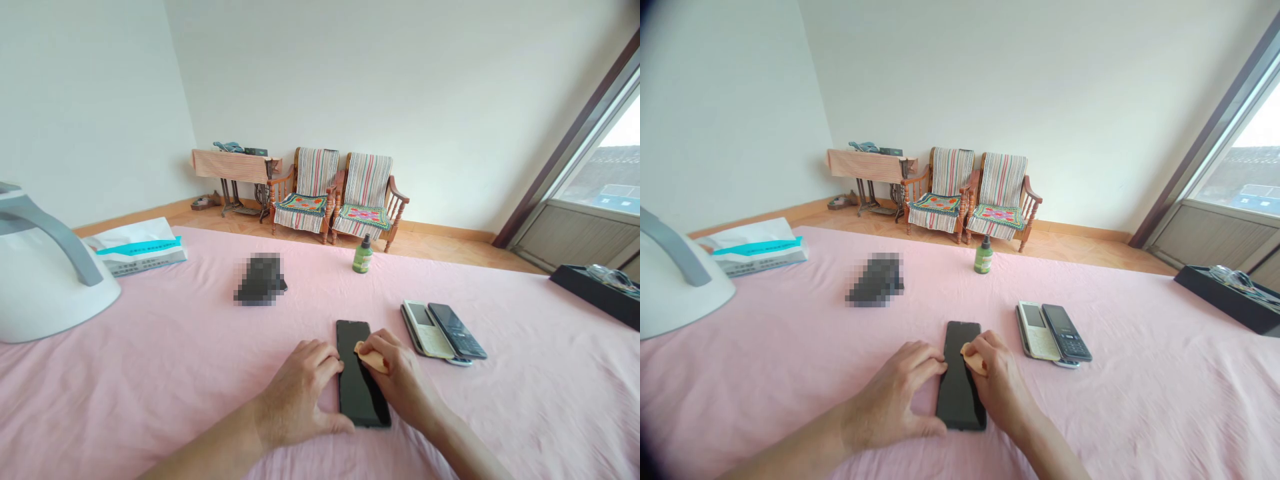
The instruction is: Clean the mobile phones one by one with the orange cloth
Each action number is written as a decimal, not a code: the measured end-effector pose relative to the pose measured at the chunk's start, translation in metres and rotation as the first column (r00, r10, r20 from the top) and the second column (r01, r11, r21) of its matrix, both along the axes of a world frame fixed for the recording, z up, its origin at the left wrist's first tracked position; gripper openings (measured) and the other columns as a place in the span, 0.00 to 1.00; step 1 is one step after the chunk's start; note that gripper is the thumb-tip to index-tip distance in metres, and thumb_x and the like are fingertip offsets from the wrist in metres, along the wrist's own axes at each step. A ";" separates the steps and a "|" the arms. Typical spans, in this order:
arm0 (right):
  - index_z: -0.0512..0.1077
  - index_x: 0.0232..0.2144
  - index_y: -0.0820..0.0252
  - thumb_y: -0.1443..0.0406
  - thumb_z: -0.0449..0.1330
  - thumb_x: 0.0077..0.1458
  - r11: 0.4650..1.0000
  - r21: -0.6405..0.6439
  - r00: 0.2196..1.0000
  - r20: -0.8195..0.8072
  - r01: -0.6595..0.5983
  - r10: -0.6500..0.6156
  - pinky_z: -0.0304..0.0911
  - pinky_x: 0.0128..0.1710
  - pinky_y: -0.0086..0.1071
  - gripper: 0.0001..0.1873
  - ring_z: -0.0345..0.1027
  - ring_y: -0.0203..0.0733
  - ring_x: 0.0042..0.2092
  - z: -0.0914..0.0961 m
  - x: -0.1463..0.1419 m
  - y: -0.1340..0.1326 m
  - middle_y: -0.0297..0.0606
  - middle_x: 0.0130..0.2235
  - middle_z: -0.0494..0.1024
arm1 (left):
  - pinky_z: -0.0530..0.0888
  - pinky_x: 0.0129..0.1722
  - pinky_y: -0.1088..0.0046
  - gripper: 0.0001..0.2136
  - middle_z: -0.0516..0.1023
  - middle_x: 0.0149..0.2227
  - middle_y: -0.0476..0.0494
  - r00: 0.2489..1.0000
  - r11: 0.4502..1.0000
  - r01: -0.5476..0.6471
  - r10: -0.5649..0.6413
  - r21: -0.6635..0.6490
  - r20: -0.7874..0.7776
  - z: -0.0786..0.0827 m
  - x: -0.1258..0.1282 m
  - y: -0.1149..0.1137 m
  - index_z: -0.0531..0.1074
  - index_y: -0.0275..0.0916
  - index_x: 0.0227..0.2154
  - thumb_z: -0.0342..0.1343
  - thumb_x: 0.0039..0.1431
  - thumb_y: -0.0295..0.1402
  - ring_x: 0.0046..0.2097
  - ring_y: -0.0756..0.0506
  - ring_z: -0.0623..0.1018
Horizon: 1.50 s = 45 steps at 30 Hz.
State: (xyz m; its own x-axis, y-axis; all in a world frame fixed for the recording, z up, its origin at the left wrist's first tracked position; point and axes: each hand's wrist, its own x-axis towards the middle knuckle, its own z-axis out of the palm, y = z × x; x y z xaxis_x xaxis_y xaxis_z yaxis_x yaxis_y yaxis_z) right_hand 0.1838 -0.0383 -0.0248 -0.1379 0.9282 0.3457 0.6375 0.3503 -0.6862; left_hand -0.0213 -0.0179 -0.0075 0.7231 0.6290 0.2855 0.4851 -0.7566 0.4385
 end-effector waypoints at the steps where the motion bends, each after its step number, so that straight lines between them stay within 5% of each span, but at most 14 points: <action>1: 0.70 0.29 0.58 0.73 0.54 0.53 1.000 0.003 1.000 -0.009 0.010 -0.010 0.60 0.35 0.29 0.07 0.67 0.37 0.35 -0.001 0.001 0.002 0.35 0.34 0.71 | 0.66 0.46 0.62 0.30 0.72 0.41 0.42 1.000 1.000 0.000 0.000 0.003 -0.002 0.000 0.000 0.000 0.71 0.37 0.42 0.67 0.36 0.50 0.43 0.40 0.69; 7: 0.72 0.29 0.58 0.71 0.53 0.54 0.994 0.059 0.995 -0.019 0.095 -0.094 0.60 0.32 0.30 0.09 0.68 0.38 0.33 -0.005 -0.002 0.013 0.36 0.31 0.72 | 0.66 0.46 0.60 0.27 0.72 0.42 0.40 1.000 1.000 0.025 -0.025 0.019 0.009 0.002 -0.001 -0.001 0.71 0.37 0.41 0.62 0.42 0.51 0.43 0.39 0.70; 12: 0.73 0.31 0.57 0.71 0.54 0.55 0.998 0.049 0.999 0.010 -0.044 0.043 0.61 0.35 0.30 0.09 0.68 0.39 0.36 -0.005 -0.009 0.007 0.37 0.33 0.72 | 0.67 0.45 0.59 0.26 0.72 0.40 0.41 1.000 1.000 0.024 -0.024 0.019 -0.001 0.003 0.000 -0.001 0.71 0.38 0.41 0.63 0.43 0.50 0.42 0.40 0.70; 19: 0.75 0.34 0.58 0.70 0.54 0.55 0.986 0.139 0.994 0.028 0.096 -0.101 0.62 0.37 0.33 0.10 0.68 0.42 0.36 -0.012 -0.003 0.018 0.39 0.34 0.73 | 0.67 0.46 0.59 0.28 0.73 0.40 0.40 1.000 0.999 0.028 -0.028 0.038 0.000 0.001 0.000 -0.001 0.71 0.36 0.41 0.64 0.40 0.51 0.42 0.39 0.70; 23: 0.75 0.34 0.56 0.70 0.53 0.56 0.992 0.124 0.999 0.037 -0.024 0.019 0.63 0.36 0.32 0.11 0.67 0.41 0.38 -0.013 -0.008 0.017 0.39 0.34 0.73 | 0.67 0.46 0.60 0.29 0.72 0.40 0.42 0.999 0.999 0.030 -0.029 0.029 -0.014 0.002 0.000 -0.001 0.71 0.38 0.42 0.67 0.38 0.48 0.42 0.39 0.70; 28: 0.75 0.35 0.59 0.72 0.52 0.55 0.987 0.141 0.995 0.047 0.079 -0.086 0.63 0.37 0.33 0.12 0.67 0.41 0.37 -0.013 -0.005 0.020 0.40 0.33 0.73 | 0.67 0.46 0.60 0.29 0.72 0.40 0.41 1.000 0.999 0.026 -0.025 0.040 -0.012 0.003 0.000 -0.001 0.71 0.37 0.41 0.68 0.35 0.46 0.42 0.39 0.70; 34: 0.74 0.29 0.57 0.72 0.53 0.54 0.996 0.063 0.998 0.028 -0.065 0.063 0.62 0.35 0.30 0.10 0.67 0.39 0.36 -0.007 -0.010 0.011 0.37 0.33 0.72 | 0.67 0.45 0.60 0.26 0.72 0.38 0.43 0.999 0.998 0.036 -0.036 0.053 -0.006 0.003 0.001 -0.002 0.70 0.37 0.39 0.68 0.35 0.43 0.41 0.39 0.70; 39: 0.74 0.30 0.58 0.73 0.52 0.53 0.993 0.107 0.998 0.034 0.054 -0.058 0.61 0.36 0.32 0.10 0.67 0.41 0.37 -0.008 -0.002 0.018 0.38 0.32 0.72 | 0.67 0.46 0.59 0.27 0.72 0.40 0.41 0.999 0.997 0.038 -0.040 0.068 0.019 -0.001 0.000 -0.001 0.70 0.37 0.41 0.67 0.36 0.43 0.42 0.39 0.70; 45: 0.71 0.25 0.58 0.77 0.52 0.47 0.999 0.046 1.000 0.029 -0.001 -0.001 0.60 0.34 0.29 0.12 0.67 0.38 0.34 -0.006 -0.001 0.008 0.34 0.30 0.72 | 0.66 0.46 0.59 0.27 0.72 0.39 0.41 0.999 0.997 0.037 -0.037 0.068 0.000 0.002 0.000 -0.002 0.71 0.37 0.41 0.67 0.36 0.43 0.42 0.39 0.70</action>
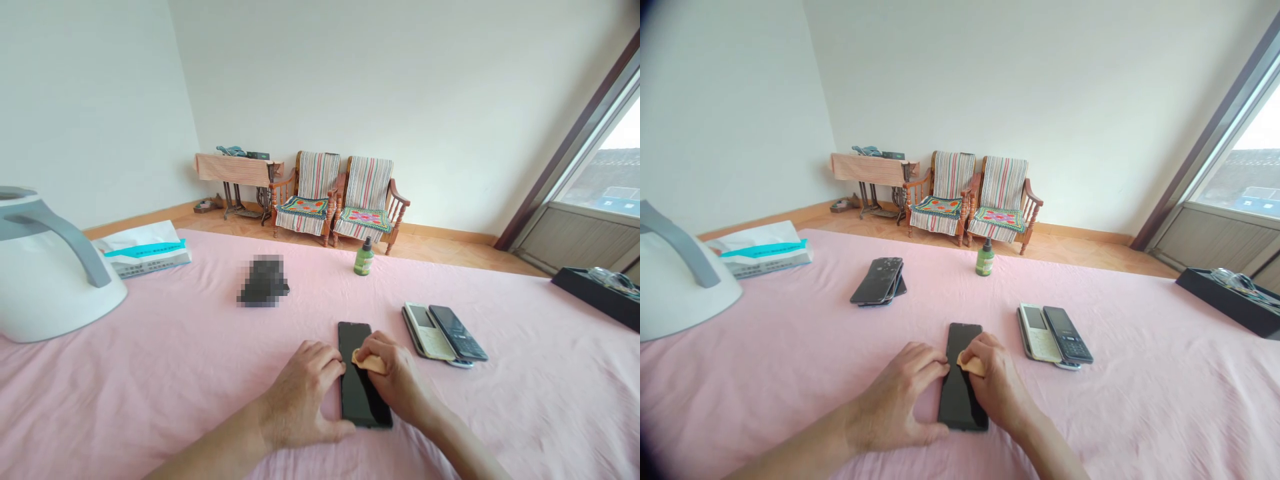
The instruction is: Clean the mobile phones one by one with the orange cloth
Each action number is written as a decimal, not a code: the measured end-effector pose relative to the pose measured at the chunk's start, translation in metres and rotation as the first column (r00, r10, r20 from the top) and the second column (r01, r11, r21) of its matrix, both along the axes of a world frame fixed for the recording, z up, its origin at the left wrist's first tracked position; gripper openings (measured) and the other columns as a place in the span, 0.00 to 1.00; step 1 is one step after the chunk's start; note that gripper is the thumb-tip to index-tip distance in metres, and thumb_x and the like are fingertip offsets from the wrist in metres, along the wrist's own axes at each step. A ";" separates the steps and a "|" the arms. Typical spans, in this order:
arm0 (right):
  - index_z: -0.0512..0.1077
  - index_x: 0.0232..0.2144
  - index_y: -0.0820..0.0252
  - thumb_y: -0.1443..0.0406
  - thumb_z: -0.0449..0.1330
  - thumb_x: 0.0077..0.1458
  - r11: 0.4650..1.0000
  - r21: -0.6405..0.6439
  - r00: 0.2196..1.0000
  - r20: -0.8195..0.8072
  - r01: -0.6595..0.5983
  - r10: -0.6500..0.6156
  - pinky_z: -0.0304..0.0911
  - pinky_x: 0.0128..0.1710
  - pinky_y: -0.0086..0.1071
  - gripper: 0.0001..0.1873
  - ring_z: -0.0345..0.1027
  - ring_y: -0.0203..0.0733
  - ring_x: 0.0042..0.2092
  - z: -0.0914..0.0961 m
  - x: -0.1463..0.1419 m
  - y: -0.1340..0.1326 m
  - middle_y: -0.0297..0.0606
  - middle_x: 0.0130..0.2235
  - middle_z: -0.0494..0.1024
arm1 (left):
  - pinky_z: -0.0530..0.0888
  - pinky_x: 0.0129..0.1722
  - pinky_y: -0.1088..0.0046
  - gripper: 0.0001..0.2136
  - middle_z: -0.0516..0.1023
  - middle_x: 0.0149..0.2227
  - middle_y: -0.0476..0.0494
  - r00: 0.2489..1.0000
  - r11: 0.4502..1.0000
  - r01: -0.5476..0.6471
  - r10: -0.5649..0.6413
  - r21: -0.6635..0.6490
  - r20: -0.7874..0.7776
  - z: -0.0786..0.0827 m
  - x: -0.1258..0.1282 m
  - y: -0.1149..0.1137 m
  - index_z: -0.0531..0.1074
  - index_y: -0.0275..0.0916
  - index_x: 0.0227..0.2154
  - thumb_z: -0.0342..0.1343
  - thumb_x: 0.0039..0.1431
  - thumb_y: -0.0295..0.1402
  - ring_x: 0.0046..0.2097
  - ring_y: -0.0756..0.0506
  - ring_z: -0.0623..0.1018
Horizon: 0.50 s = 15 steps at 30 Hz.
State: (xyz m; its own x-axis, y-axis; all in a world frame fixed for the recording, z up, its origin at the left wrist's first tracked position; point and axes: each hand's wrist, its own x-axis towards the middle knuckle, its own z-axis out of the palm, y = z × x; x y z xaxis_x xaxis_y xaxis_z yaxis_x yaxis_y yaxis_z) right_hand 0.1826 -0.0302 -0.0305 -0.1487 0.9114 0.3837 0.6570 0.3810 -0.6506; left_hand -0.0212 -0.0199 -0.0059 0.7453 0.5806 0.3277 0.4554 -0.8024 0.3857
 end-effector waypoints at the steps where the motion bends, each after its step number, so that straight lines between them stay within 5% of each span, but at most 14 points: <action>1: 0.71 0.24 0.58 0.78 0.52 0.46 1.000 0.000 1.000 0.004 0.016 -0.016 0.60 0.34 0.29 0.13 0.67 0.38 0.34 0.000 0.001 0.000 0.34 0.30 0.72 | 0.66 0.46 0.59 0.27 0.73 0.39 0.41 1.000 1.000 -0.001 0.002 0.005 -0.004 0.000 0.000 0.000 0.71 0.36 0.41 0.67 0.36 0.43 0.42 0.39 0.70; 7: 0.72 0.25 0.60 0.78 0.52 0.43 0.987 0.065 0.988 0.033 0.149 -0.151 0.60 0.35 0.32 0.13 0.67 0.40 0.33 -0.003 0.011 0.026 0.36 0.29 0.72 | 0.66 0.45 0.58 0.27 0.73 0.39 0.41 1.000 1.000 -0.002 0.002 0.018 -0.004 0.001 -0.002 0.001 0.70 0.37 0.43 0.67 0.36 0.41 0.42 0.38 0.70; 15: 0.75 0.27 0.58 0.75 0.56 0.49 0.999 -0.023 0.998 -0.049 -0.032 0.031 0.61 0.33 0.28 0.10 0.69 0.37 0.33 0.007 -0.004 0.013 0.35 0.31 0.74 | 0.67 0.45 0.60 0.28 0.72 0.39 0.42 0.998 0.999 -0.048 0.047 -0.016 -0.038 0.001 -0.003 0.000 0.71 0.38 0.43 0.68 0.37 0.43 0.42 0.39 0.70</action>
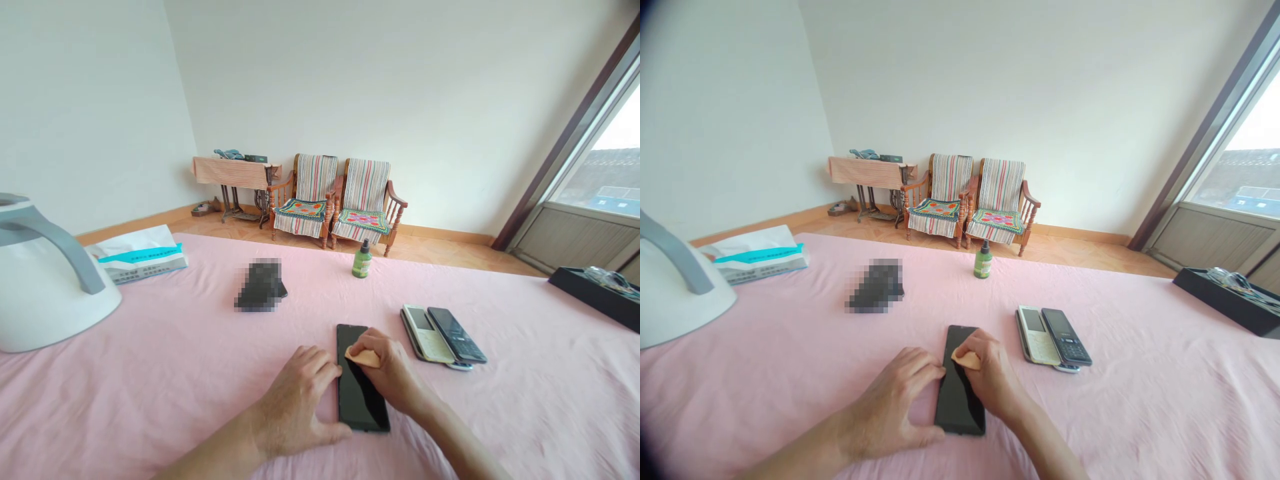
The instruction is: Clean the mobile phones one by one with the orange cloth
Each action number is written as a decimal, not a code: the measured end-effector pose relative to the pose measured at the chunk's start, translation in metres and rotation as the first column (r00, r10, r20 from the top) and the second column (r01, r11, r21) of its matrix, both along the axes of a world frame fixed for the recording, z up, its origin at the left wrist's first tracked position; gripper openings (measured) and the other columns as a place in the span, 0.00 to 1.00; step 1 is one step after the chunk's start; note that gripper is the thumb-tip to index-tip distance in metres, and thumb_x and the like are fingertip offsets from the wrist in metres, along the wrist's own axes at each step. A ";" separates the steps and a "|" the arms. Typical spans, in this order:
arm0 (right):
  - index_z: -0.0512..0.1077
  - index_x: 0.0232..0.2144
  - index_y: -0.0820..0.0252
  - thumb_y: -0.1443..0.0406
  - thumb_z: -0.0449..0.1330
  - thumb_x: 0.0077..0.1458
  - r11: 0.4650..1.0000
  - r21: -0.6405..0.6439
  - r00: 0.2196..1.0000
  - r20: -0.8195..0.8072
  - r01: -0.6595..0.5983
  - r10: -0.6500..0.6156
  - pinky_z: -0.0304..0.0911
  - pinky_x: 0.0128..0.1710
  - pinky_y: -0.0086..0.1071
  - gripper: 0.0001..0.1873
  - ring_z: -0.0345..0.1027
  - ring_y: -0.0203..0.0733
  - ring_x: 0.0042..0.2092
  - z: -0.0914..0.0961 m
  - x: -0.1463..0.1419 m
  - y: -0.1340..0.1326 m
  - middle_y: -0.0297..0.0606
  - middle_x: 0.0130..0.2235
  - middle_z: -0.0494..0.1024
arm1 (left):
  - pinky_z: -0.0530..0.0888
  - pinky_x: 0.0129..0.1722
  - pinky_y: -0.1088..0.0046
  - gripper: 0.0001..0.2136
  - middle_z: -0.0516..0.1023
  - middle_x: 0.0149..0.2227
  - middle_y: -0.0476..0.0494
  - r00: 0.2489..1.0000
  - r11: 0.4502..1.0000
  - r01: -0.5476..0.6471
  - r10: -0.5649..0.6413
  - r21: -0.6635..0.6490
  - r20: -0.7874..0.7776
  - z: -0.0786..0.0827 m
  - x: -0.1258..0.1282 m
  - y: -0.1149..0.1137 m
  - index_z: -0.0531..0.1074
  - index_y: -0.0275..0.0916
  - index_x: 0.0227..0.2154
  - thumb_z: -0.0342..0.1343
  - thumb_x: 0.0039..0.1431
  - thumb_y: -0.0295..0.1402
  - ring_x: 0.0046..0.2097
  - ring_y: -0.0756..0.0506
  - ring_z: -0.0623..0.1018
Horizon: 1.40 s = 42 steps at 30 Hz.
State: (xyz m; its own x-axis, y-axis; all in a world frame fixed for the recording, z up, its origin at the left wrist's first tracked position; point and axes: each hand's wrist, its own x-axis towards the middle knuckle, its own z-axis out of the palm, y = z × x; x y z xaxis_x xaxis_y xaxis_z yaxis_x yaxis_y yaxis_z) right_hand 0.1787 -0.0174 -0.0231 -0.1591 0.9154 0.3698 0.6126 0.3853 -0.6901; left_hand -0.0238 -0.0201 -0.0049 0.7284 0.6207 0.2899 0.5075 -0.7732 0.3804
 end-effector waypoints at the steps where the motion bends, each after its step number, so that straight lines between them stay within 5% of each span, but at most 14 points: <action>1: 0.75 0.26 0.59 0.75 0.55 0.48 1.000 -0.013 1.000 0.004 -0.007 0.007 0.60 0.32 0.27 0.10 0.69 0.36 0.32 0.000 0.001 0.000 0.35 0.30 0.74 | 0.67 0.45 0.60 0.28 0.72 0.39 0.42 1.000 1.000 -0.002 0.002 -0.007 -0.001 0.000 0.000 0.000 0.71 0.38 0.43 0.68 0.36 0.43 0.42 0.39 0.70; 7: 0.75 0.28 0.60 0.76 0.54 0.48 0.986 0.063 0.985 0.064 0.156 -0.160 0.60 0.34 0.31 0.11 0.68 0.40 0.33 -0.006 0.005 0.015 0.37 0.30 0.73 | 0.67 0.45 0.60 0.28 0.73 0.40 0.41 0.999 0.999 0.009 -0.007 -0.031 0.045 0.001 0.000 0.001 0.71 0.37 0.43 0.69 0.36 0.41 0.43 0.39 0.70; 12: 0.75 0.26 0.59 0.78 0.53 0.44 1.000 0.003 0.998 0.058 -0.019 0.019 0.60 0.33 0.28 0.14 0.68 0.37 0.33 -0.002 -0.002 0.008 0.35 0.31 0.73 | 0.65 0.47 0.60 0.26 0.73 0.41 0.42 0.998 0.999 0.017 -0.014 -0.048 0.057 0.003 0.000 0.002 0.71 0.37 0.41 0.69 0.36 0.40 0.44 0.39 0.69; 20: 0.75 0.27 0.60 0.77 0.54 0.45 0.995 0.052 0.993 0.076 0.088 -0.092 0.59 0.33 0.29 0.13 0.67 0.37 0.32 -0.006 -0.004 0.037 0.37 0.29 0.72 | 0.63 0.48 0.61 0.28 0.73 0.43 0.42 0.997 0.998 0.025 -0.021 -0.050 0.070 -0.001 -0.001 0.003 0.71 0.36 0.42 0.70 0.35 0.41 0.44 0.40 0.69; 29: 0.73 0.24 0.58 0.81 0.51 0.40 0.993 -0.085 0.995 0.037 -0.087 0.090 0.58 0.31 0.26 0.17 0.67 0.34 0.31 0.005 -0.006 -0.022 0.34 0.30 0.71 | 0.64 0.46 0.62 0.27 0.74 0.39 0.45 0.998 0.999 0.019 -0.016 -0.048 0.065 -0.003 -0.002 0.003 0.73 0.39 0.40 0.70 0.35 0.44 0.42 0.41 0.70; 37: 0.74 0.26 0.62 0.80 0.53 0.45 0.998 0.058 0.997 0.071 0.026 -0.030 0.58 0.34 0.30 0.14 0.65 0.39 0.34 -0.009 -0.007 0.041 0.38 0.30 0.71 | 0.66 0.45 0.61 0.25 0.75 0.39 0.43 0.994 0.999 0.016 -0.012 -0.038 0.110 -0.008 -0.001 0.001 0.73 0.37 0.38 0.69 0.36 0.45 0.42 0.41 0.71; 42: 0.74 0.27 0.58 0.79 0.54 0.47 0.996 0.025 0.994 0.068 -0.083 0.081 0.59 0.35 0.28 0.14 0.66 0.38 0.36 -0.005 -0.011 0.005 0.35 0.31 0.71 | 0.66 0.44 0.61 0.25 0.75 0.38 0.44 0.994 0.999 0.012 -0.008 -0.033 0.112 -0.006 0.000 0.001 0.73 0.38 0.37 0.71 0.33 0.43 0.41 0.40 0.71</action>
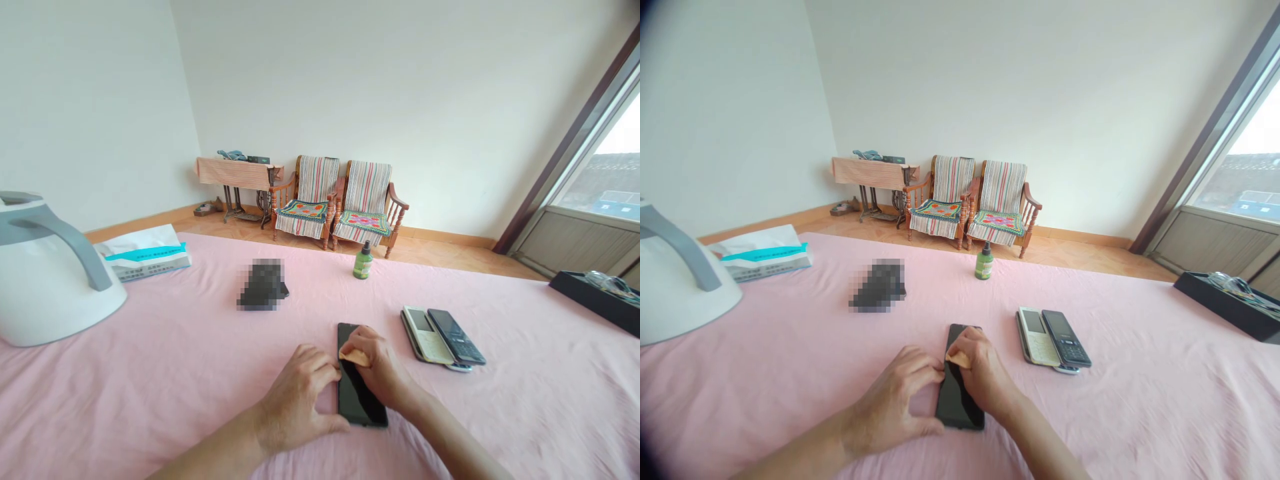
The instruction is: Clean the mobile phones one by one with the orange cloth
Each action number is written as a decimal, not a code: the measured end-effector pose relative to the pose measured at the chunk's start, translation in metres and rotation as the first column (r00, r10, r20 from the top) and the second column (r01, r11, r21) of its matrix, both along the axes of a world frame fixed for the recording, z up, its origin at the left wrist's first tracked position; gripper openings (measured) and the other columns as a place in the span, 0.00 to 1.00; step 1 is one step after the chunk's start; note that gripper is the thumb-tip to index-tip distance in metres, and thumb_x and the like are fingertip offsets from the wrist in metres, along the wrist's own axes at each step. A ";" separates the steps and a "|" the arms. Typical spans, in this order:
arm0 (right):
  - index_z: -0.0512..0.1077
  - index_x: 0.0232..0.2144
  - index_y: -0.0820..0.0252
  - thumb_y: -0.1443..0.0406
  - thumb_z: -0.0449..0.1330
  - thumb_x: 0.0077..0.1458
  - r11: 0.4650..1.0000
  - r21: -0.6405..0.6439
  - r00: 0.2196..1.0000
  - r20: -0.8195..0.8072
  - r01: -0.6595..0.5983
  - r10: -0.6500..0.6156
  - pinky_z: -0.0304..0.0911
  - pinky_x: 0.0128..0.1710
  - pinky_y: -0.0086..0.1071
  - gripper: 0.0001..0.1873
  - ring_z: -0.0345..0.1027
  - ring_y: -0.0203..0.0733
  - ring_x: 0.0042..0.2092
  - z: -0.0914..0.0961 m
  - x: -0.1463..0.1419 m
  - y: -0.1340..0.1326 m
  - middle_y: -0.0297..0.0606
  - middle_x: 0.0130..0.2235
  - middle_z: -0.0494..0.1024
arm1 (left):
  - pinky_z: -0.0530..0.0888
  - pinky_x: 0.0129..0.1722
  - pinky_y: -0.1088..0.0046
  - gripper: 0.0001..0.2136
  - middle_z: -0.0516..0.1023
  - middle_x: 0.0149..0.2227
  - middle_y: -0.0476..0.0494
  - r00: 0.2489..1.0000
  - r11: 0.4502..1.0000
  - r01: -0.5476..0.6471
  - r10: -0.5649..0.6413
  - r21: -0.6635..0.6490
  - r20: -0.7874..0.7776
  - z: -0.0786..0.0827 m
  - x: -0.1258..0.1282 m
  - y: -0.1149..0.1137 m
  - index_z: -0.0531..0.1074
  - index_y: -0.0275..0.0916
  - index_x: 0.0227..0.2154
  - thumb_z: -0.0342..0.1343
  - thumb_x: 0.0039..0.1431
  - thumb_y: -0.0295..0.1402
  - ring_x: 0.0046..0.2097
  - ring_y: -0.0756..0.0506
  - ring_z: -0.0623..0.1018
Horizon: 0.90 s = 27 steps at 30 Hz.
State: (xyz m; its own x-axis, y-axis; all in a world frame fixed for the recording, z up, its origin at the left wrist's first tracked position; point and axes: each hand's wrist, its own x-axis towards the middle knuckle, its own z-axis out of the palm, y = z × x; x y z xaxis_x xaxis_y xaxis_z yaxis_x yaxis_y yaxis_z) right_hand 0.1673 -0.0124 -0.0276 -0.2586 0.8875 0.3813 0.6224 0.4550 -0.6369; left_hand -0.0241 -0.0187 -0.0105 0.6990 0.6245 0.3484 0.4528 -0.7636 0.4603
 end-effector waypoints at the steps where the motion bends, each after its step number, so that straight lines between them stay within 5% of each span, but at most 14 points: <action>1: 0.74 0.27 0.58 0.79 0.54 0.47 1.000 -0.013 0.999 -0.017 -0.028 0.028 0.59 0.34 0.28 0.14 0.66 0.37 0.35 0.003 0.001 -0.011 0.35 0.32 0.71 | 0.67 0.44 0.61 0.25 0.75 0.38 0.44 1.000 1.000 0.001 -0.001 -0.005 0.000 0.001 0.000 0.000 0.73 0.39 0.37 0.71 0.33 0.43 0.41 0.40 0.71; 5: 0.73 0.26 0.58 0.79 0.53 0.48 0.991 -0.086 0.995 -0.017 -0.104 0.103 0.59 0.34 0.27 0.14 0.66 0.36 0.35 0.009 0.011 -0.032 0.35 0.32 0.70 | 0.67 0.43 0.63 0.24 0.75 0.39 0.44 1.000 1.000 0.003 -0.003 -0.031 -0.005 0.002 0.001 0.000 0.73 0.39 0.37 0.72 0.33 0.40 0.42 0.41 0.71; 11: 0.73 0.28 0.59 0.78 0.53 0.48 0.992 -0.039 0.992 -0.016 0.122 -0.123 0.58 0.33 0.29 0.13 0.66 0.37 0.33 0.004 0.027 -0.018 0.35 0.31 0.70 | 0.67 0.47 0.61 0.24 0.73 0.44 0.40 1.000 1.000 0.005 -0.005 -0.031 0.003 -0.001 -0.001 -0.001 0.72 0.37 0.38 0.69 0.37 0.42 0.46 0.40 0.71; 17: 0.72 0.25 0.59 0.81 0.51 0.41 0.993 -0.115 0.998 -0.051 0.034 -0.040 0.57 0.33 0.26 0.16 0.66 0.35 0.33 0.006 0.027 -0.044 0.33 0.31 0.70 | 0.68 0.47 0.58 0.25 0.72 0.46 0.38 1.000 0.999 0.016 -0.017 -0.034 -0.019 -0.001 0.000 0.001 0.71 0.38 0.37 0.69 0.37 0.45 0.46 0.38 0.71; 22: 0.71 0.26 0.59 0.78 0.51 0.46 0.972 -0.034 0.965 -0.122 0.231 -0.234 0.59 0.33 0.28 0.13 0.66 0.37 0.32 -0.013 0.037 -0.042 0.34 0.30 0.69 | 0.69 0.48 0.57 0.28 0.72 0.46 0.37 1.000 0.999 0.022 -0.022 -0.035 0.007 -0.004 0.002 0.001 0.70 0.37 0.38 0.67 0.36 0.50 0.47 0.38 0.71; 27: 0.72 0.27 0.59 0.76 0.52 0.48 0.955 -0.015 0.949 -0.114 0.295 -0.295 0.59 0.32 0.29 0.12 0.66 0.38 0.31 -0.022 0.037 -0.041 0.36 0.30 0.69 | 0.70 0.49 0.59 0.24 0.72 0.47 0.38 1.000 0.999 0.022 -0.022 -0.029 0.020 -0.005 0.005 -0.004 0.70 0.38 0.42 0.68 0.41 0.41 0.48 0.40 0.72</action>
State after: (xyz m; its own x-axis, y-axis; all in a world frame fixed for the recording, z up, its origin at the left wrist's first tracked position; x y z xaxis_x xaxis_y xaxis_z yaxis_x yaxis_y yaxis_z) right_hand 0.2044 -0.0531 -0.0492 0.0601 0.9166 0.3953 0.6527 0.2635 -0.7103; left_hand -0.0188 -0.0225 -0.0154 0.7061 0.6192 0.3435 0.4267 -0.7593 0.4914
